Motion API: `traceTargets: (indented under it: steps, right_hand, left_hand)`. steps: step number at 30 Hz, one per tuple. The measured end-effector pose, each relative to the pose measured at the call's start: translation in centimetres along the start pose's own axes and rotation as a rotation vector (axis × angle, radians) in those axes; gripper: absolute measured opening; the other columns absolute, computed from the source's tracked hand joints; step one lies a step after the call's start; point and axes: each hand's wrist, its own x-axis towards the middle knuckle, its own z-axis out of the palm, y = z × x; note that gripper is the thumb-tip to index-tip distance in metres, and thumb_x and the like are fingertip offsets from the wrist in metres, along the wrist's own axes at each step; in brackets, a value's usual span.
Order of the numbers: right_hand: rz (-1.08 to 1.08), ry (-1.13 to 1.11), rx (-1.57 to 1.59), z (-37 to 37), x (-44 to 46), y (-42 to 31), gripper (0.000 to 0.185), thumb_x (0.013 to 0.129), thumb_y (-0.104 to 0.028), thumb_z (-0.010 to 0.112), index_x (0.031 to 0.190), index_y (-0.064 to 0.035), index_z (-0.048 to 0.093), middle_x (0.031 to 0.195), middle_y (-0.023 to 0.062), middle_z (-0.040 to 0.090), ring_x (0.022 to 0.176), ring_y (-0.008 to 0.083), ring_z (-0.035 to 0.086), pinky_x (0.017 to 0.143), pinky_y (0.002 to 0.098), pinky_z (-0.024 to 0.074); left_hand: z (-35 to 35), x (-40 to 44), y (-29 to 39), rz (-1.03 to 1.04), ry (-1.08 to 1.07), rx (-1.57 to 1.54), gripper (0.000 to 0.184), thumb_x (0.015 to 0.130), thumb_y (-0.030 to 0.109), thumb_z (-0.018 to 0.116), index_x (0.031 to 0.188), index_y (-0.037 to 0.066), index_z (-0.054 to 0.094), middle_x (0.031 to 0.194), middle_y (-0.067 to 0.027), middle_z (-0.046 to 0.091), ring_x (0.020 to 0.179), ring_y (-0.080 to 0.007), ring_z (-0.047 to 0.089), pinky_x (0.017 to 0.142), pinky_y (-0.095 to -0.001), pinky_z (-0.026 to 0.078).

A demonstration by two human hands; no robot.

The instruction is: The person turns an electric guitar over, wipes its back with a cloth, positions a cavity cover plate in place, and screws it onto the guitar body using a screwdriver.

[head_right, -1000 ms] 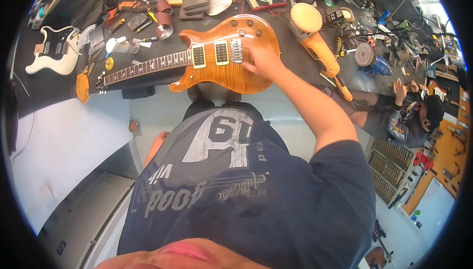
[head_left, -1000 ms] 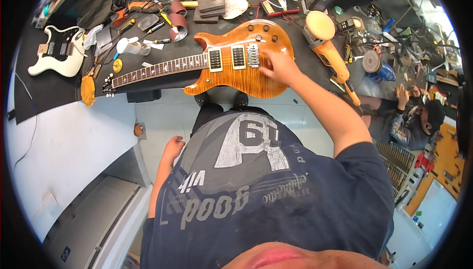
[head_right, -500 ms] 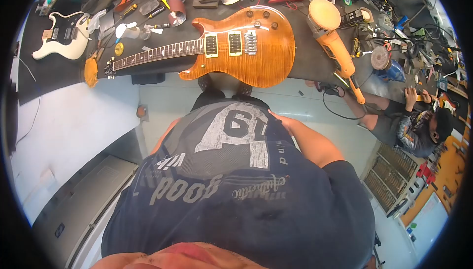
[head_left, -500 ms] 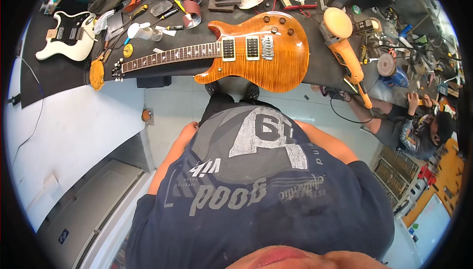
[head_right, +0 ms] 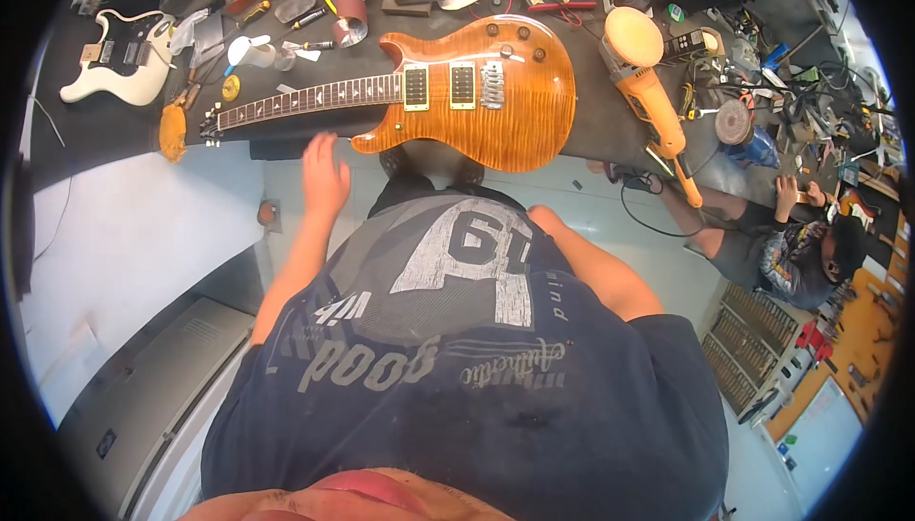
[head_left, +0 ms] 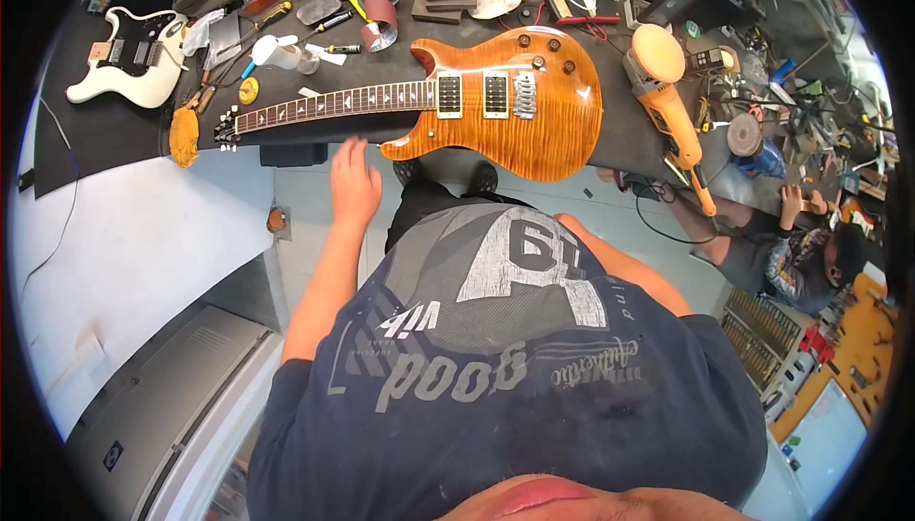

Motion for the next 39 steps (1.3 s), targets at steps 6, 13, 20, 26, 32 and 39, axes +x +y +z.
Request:
traceTargets:
  steps: [6, 13, 20, 26, 32, 39]
  right_hand:
    - [0.478, 0.125, 0.239, -2.4, -2.1, -4.8, 0.046, 0.088, -0.044, 0.066, 0.095, -0.0007, 0.079, 0.099, 0.0258, 0.075, 0.094, 0.0431, 0.071, 0.084, 0.0469, 0.0569]
    - [0.451, 0.181, 0.222, 2.8, -2.2, -1.0, 0.045, 0.087, -0.045, 0.067, 0.097, -0.0022, 0.08, 0.097, 0.0228, 0.076, 0.094, 0.0418, 0.073, 0.084, 0.0456, 0.0575]
    - [0.558, 0.236, 0.333, 0.9, -4.1, -4.0, 0.043, 0.083, -0.041, 0.071, 0.099, -0.0016, 0.079, 0.096, 0.0229, 0.077, 0.092, 0.0419, 0.073, 0.082, 0.046, 0.0578]
    - [0.504, 0.27, 0.302, 1.8, -3.8, -3.5, 0.04, 0.085, -0.038, 0.071, 0.099, -0.001, 0.079, 0.095, 0.0236, 0.077, 0.09, 0.0413, 0.074, 0.082, 0.0463, 0.0578]
    - [0.529, 0.228, 0.354, 1.0, -3.6, -3.8, 0.039, 0.084, -0.035, 0.07, 0.099, -0.0006, 0.079, 0.096, 0.024, 0.076, 0.09, 0.0424, 0.073, 0.082, 0.0463, 0.0577]
    - [0.556, 0.199, 0.288, -0.6, -3.4, -5.0, 0.037, 0.083, -0.033, 0.068, 0.098, -0.0009, 0.08, 0.098, 0.0255, 0.075, 0.093, 0.0439, 0.072, 0.085, 0.0474, 0.0575]
  left_hand:
    - [2.0, 8.1, 1.0, 0.053, 0.031, 0.259, 0.083, 0.084, 0.003, 0.065, 0.162, 0.01, 0.036, 0.17, -0.0193, 0.03, 0.156, -0.0402, 0.03, 0.124, -0.0621, 0.025]
    - [4.3, 9.2, -0.2, -0.006, -0.145, 0.416, 0.085, 0.089, 0.007, 0.056, 0.167, 0.01, 0.024, 0.175, -0.0144, 0.018, 0.162, -0.0381, 0.018, 0.123, -0.0714, 0.015]
    - [3.8, 8.9, 0.8, -0.06, -0.189, 0.414, 0.081, 0.092, 0.007, 0.052, 0.168, 0.011, 0.023, 0.176, -0.0166, 0.015, 0.162, -0.041, 0.014, 0.12, -0.0774, 0.012]
    - [4.1, 8.7, 0.1, -0.063, -0.216, 0.436, 0.091, 0.088, 0.009, 0.058, 0.169, 0.011, 0.017, 0.176, -0.0173, 0.012, 0.162, -0.0424, 0.011, 0.119, -0.0781, 0.014]
    - [3.6, 8.0, 0.5, -0.091, -0.186, 0.41, 0.092, 0.088, 0.01, 0.06, 0.169, 0.016, 0.017, 0.176, -0.0167, 0.013, 0.161, -0.0438, 0.013, 0.117, -0.0798, 0.018]
    - [3.0, 7.9, 1.2, -0.134, -0.201, 0.378, 0.088, 0.091, 0.01, 0.06, 0.169, 0.021, 0.021, 0.176, -0.0159, 0.014, 0.161, -0.0449, 0.014, 0.118, -0.0789, 0.017]
